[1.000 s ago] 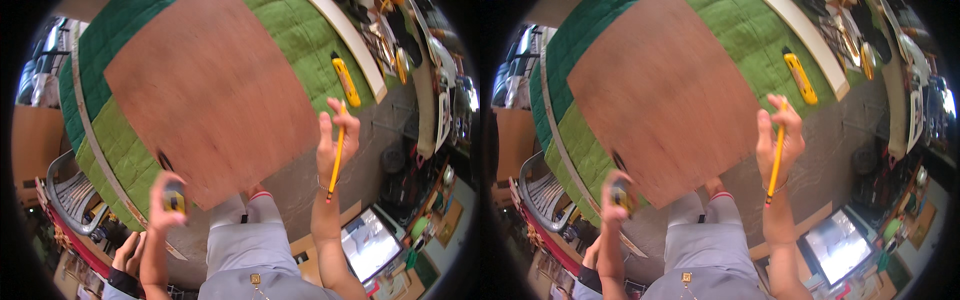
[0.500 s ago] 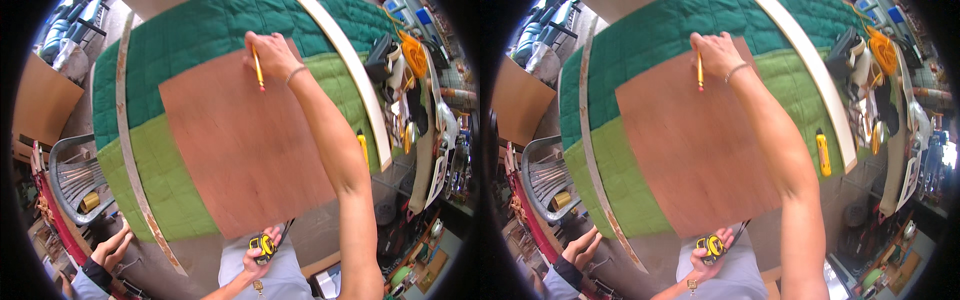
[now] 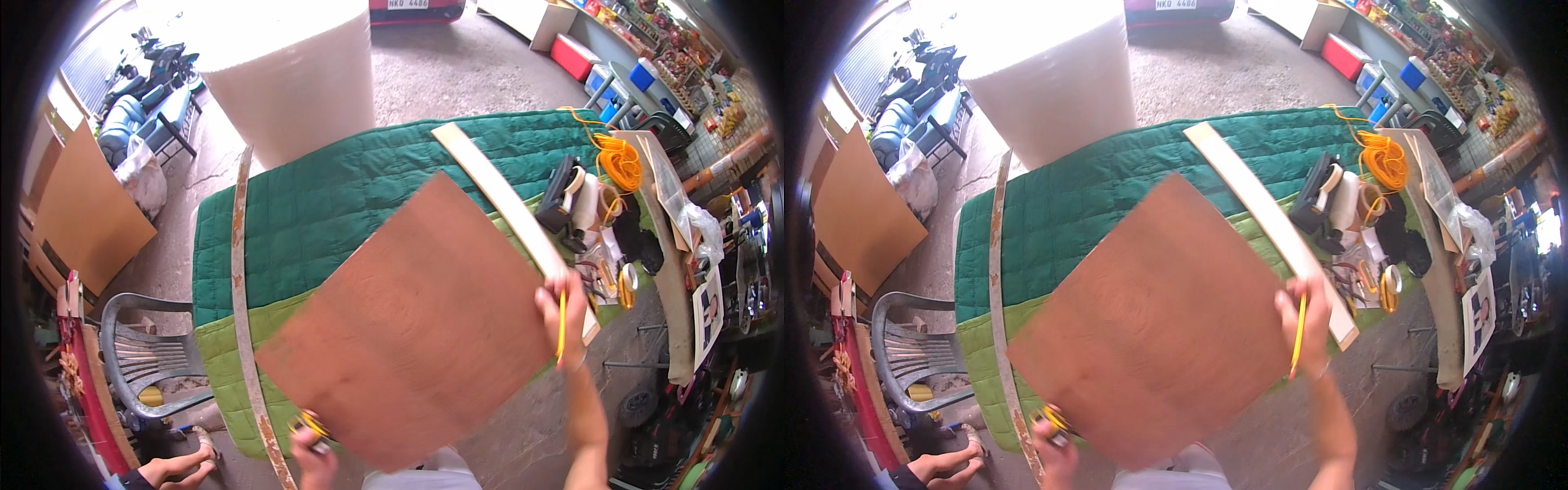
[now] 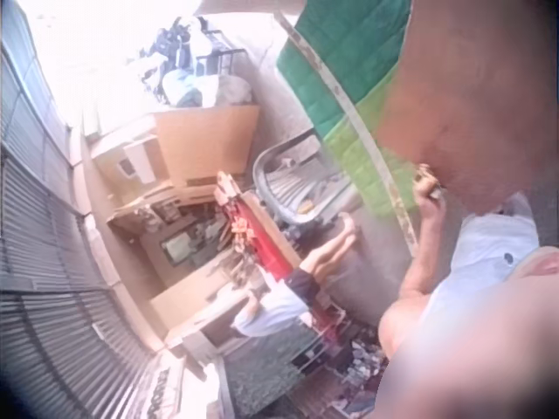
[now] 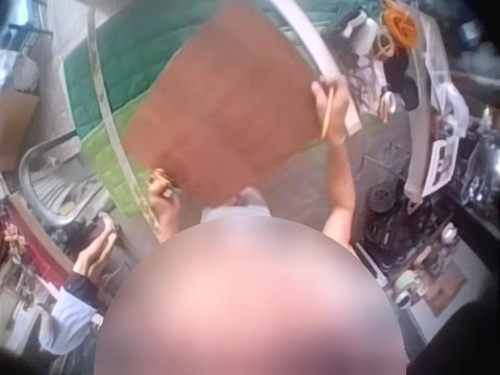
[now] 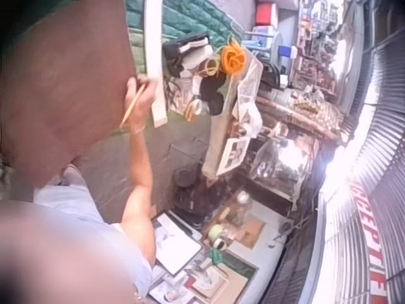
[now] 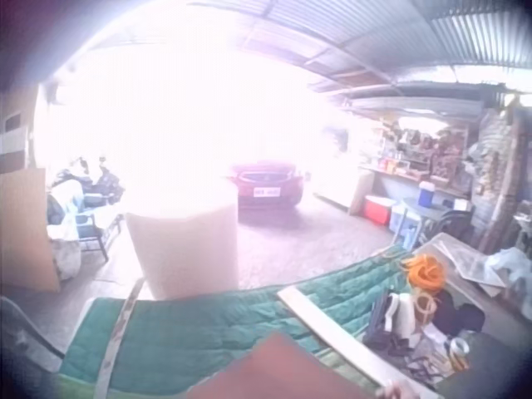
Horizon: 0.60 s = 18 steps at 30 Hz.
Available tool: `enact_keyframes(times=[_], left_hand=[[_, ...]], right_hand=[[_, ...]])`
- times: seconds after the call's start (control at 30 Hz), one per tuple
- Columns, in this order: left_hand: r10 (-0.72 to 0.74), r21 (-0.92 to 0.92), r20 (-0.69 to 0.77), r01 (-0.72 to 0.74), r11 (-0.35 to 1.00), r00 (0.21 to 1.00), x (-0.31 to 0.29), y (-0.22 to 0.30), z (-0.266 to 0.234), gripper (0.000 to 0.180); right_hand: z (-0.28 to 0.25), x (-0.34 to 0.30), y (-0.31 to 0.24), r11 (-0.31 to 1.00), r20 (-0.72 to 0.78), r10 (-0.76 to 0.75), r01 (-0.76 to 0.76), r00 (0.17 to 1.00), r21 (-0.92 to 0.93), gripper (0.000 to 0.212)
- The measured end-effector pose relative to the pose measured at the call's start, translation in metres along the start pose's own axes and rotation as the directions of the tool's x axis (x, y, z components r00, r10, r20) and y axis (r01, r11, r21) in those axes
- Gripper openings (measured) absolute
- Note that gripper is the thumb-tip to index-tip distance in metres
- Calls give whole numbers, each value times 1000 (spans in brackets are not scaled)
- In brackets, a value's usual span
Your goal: The person wipes a wooden board with a cloth, then uses a tape measure and pencil to mark measurements on the board. They also use a ruler to draw straight lines. The person handles framed photos and places them on a table.
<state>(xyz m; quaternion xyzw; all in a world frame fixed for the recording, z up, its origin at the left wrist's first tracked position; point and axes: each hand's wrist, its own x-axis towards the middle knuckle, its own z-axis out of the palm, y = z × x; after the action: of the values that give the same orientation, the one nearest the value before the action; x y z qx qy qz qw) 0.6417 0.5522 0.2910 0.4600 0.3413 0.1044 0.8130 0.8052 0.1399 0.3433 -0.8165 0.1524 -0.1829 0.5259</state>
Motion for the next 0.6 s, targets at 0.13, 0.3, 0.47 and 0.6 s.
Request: enact_keyframes(times=[0.13,0.3,0.47,0.6], left_hand=[[109,304,143,-149,941,984,58,41,6,35],[91,609,63,-111,785,994,61,22,5,43],[313,618,325,-451,644,892,-21,-31,11,49],[377,588,547,-663,462,748,-74,-77,16,65]], right_hand=[[-15,-125,46,992,-167,99,-86,981,88,26],[-4,-195,98,975,-180,195,-211,964,-73,27],[-30,-228,87,999,-176,-4,-2,984,-39,29],[-26,-278,52,887,221,201,-273,954,373,28]])
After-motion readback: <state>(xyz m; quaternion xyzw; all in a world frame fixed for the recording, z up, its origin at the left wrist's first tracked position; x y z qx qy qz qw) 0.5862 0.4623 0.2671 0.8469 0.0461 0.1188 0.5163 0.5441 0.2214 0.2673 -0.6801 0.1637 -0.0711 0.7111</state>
